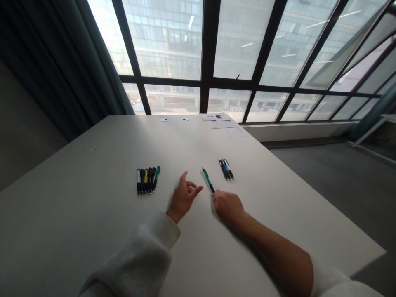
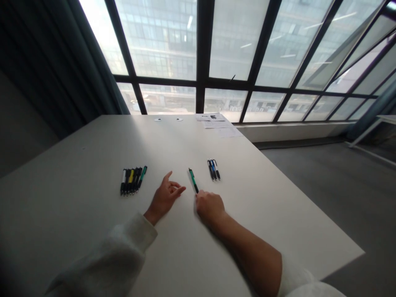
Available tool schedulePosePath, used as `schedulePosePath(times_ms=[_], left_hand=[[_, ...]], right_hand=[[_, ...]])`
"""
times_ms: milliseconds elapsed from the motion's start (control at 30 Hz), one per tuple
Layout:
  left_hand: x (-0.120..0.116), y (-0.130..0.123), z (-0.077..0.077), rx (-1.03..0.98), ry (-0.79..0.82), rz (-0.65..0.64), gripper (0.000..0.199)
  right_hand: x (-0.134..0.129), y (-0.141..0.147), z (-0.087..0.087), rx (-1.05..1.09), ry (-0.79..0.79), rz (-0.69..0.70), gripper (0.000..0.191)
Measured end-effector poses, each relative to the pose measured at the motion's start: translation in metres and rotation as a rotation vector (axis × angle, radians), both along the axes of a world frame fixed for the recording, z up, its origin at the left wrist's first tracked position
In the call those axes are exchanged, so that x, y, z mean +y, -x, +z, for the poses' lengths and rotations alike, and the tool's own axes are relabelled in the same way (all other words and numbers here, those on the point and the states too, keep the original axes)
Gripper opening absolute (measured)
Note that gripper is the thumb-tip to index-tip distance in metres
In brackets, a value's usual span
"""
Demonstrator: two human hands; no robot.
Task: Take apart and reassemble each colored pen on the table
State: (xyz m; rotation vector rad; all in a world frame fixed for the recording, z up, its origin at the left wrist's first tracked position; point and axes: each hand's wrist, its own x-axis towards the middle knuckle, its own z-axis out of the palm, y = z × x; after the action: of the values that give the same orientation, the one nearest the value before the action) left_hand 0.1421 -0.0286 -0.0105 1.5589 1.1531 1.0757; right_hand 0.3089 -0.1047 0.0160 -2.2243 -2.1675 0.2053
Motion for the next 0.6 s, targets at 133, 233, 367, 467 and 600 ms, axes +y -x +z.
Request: schedulePosePath(times_ms=[133, 233, 367, 467, 600], left_hand=[[-0.005, 0.001, 0.005, 0.102, -0.067, -0.032, 0.068], [-0.007, 0.000, 0.005, 0.112, -0.061, -0.060, 0.060], [-0.007, 0.000, 0.004, 0.100, -0.044, -0.067, 0.055], [-0.008, 0.001, 0.004, 0.091, -0.038, -0.077, 0.051], [-0.009, 0.001, 0.005, 0.096, -0.035, -0.087, 0.047]], right_hand=[[0.021, -0.022, 0.000, -0.030, -0.008, -0.131, 0.040], [0.031, -0.028, -0.001, -0.035, -0.011, -0.168, 0.041], [0.038, -0.029, 0.000, -0.031, -0.011, -0.185, 0.043], [0.043, -0.030, 0.001, -0.031, -0.006, -0.199, 0.043], [0.046, -0.033, 0.002, -0.031, -0.003, -0.211, 0.044]])
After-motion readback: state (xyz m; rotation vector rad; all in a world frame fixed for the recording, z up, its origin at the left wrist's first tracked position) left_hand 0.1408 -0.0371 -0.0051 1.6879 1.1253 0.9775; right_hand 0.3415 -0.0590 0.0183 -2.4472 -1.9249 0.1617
